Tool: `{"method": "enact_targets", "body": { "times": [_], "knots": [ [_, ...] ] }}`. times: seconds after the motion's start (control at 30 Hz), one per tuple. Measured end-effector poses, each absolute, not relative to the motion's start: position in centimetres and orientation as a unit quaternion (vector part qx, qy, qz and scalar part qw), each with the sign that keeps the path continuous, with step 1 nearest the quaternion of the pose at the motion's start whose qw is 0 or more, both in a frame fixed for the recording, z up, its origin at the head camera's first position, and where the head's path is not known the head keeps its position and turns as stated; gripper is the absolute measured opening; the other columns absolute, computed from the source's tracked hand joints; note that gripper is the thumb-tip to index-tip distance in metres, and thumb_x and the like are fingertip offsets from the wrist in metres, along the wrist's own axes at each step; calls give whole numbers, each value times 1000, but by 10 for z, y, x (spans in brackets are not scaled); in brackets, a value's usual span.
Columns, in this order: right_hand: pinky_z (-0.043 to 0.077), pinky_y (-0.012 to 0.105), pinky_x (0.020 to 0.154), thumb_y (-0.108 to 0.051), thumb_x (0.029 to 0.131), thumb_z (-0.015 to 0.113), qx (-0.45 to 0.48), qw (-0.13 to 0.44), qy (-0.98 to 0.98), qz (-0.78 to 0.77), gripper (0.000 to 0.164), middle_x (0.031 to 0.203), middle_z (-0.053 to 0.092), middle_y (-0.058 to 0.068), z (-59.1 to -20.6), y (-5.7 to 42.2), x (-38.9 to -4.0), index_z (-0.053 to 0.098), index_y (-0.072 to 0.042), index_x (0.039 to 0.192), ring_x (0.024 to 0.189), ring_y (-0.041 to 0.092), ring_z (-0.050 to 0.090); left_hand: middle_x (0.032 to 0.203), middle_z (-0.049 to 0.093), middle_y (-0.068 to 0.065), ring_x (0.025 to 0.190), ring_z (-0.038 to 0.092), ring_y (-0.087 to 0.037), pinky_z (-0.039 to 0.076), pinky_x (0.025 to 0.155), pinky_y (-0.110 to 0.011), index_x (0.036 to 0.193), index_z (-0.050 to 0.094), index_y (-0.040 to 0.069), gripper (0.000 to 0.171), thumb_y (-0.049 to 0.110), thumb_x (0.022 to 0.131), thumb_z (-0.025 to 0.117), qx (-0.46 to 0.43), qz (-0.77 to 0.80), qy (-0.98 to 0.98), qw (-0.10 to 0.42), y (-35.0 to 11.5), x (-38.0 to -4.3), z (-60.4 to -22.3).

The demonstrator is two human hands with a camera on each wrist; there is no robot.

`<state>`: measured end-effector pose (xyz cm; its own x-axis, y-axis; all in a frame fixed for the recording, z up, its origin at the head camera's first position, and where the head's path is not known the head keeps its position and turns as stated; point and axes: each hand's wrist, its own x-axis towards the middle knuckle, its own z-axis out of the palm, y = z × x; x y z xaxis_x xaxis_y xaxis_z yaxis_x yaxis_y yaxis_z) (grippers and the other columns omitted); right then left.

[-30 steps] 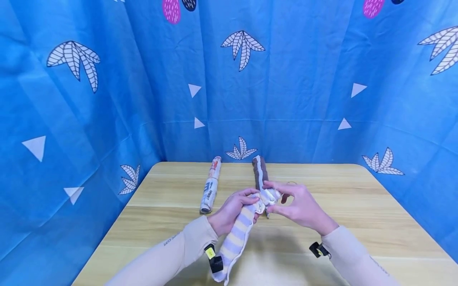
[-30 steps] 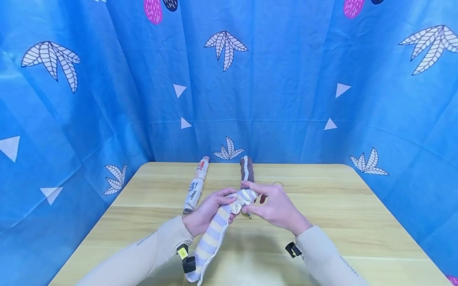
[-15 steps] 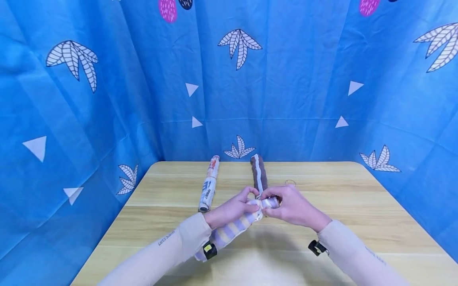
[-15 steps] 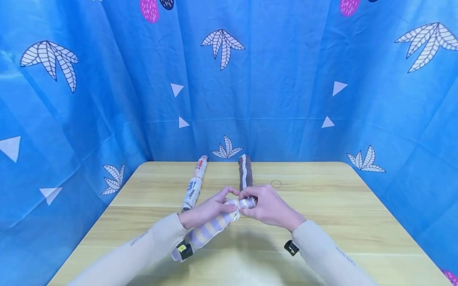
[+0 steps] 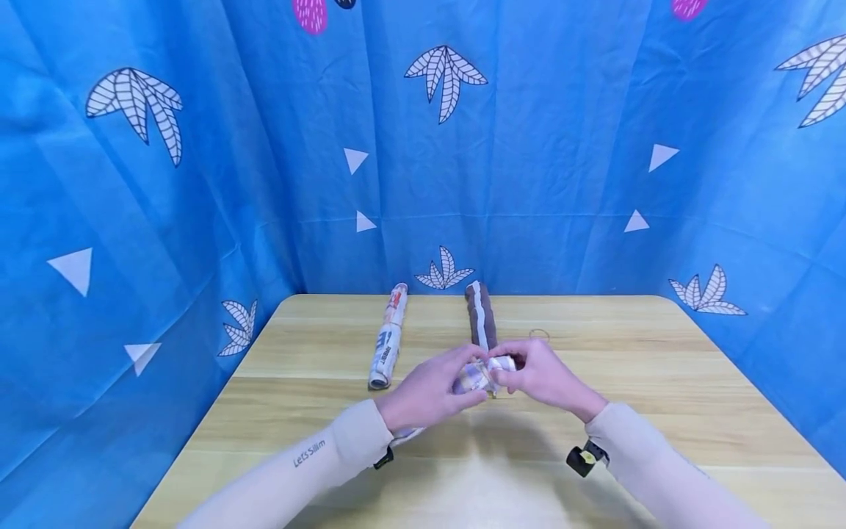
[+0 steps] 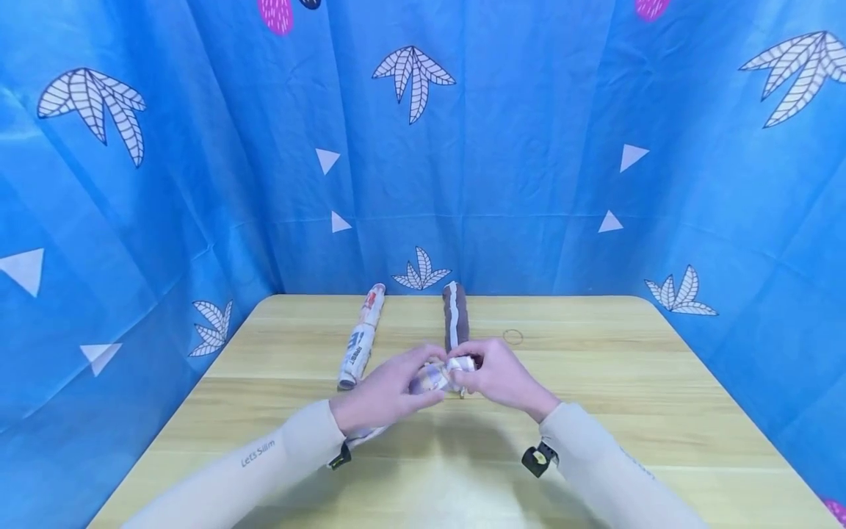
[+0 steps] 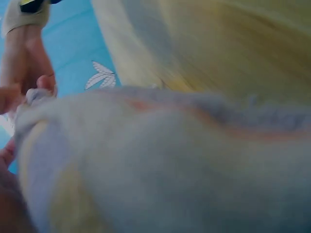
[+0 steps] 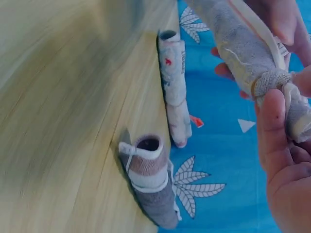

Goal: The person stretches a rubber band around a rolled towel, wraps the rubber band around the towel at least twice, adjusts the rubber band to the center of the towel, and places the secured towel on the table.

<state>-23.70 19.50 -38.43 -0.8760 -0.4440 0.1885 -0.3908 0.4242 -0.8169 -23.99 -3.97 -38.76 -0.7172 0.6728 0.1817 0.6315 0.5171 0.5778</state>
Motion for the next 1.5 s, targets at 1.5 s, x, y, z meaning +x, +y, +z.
{"method": "enact_targets", "body": {
  "times": [1.5],
  "knots": [
    [46,23,57,-7,87,71,-118,83,795,-590,29,90,74,7,-396,191,-250,72,2,115,65,14,57,110,53,-1,89,50,-11,45,64,-20,108,71,31,38,-1,87,73,452,115,878,-103,-27,-242,-407]
  ]
}}
